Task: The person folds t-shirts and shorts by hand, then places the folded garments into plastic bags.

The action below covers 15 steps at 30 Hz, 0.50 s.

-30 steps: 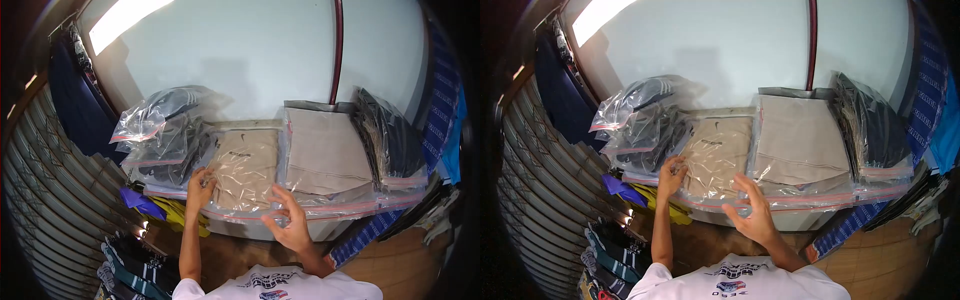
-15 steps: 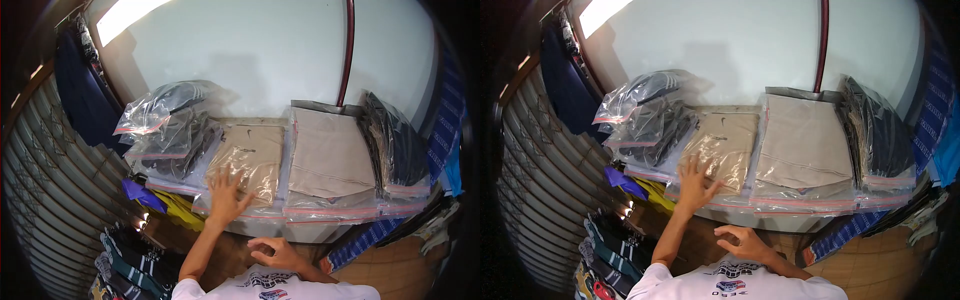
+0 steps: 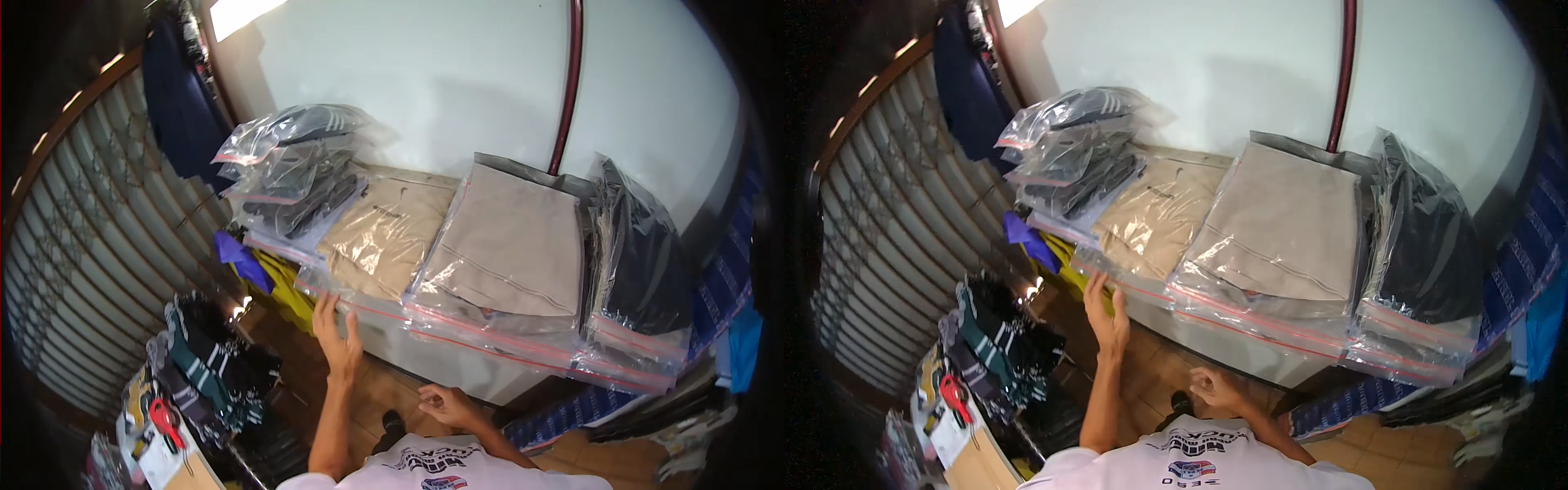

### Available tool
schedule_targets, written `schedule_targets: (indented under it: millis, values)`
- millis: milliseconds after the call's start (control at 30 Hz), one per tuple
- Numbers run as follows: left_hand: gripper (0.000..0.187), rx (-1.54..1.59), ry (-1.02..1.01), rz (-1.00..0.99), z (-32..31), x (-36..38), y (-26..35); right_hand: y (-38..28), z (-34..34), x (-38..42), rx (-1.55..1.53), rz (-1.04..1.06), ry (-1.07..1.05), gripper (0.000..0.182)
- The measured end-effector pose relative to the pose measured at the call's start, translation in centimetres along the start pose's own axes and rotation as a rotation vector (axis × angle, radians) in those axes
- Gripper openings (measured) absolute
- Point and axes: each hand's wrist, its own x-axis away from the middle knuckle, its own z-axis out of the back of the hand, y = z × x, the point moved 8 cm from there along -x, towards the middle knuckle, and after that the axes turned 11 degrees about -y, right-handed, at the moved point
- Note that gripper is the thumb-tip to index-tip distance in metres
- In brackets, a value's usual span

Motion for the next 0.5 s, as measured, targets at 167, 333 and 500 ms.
schedule_targets:
  millis: [167, 333, 500]
  values:
    - [0.032, 0.043, -0.096, 0.542, -1.2, 22.1, -5.7, 10.2, -2.6, 4.0, -0.026, -0.018, -0.218, 0.042]
    - [0.054, 0.093, -0.719, 1.054, -4.3, 47.0, -6.9, 19.7, -6.2, 8.4, 0.148, -0.05, -0.395, 0.042]
    - [0.063, -0.068, -0.905, 1.219, -2.9, 55.1, -2.1, 26.9, -11.0, 11.7, -0.109, -0.503, -0.55, 0.036]
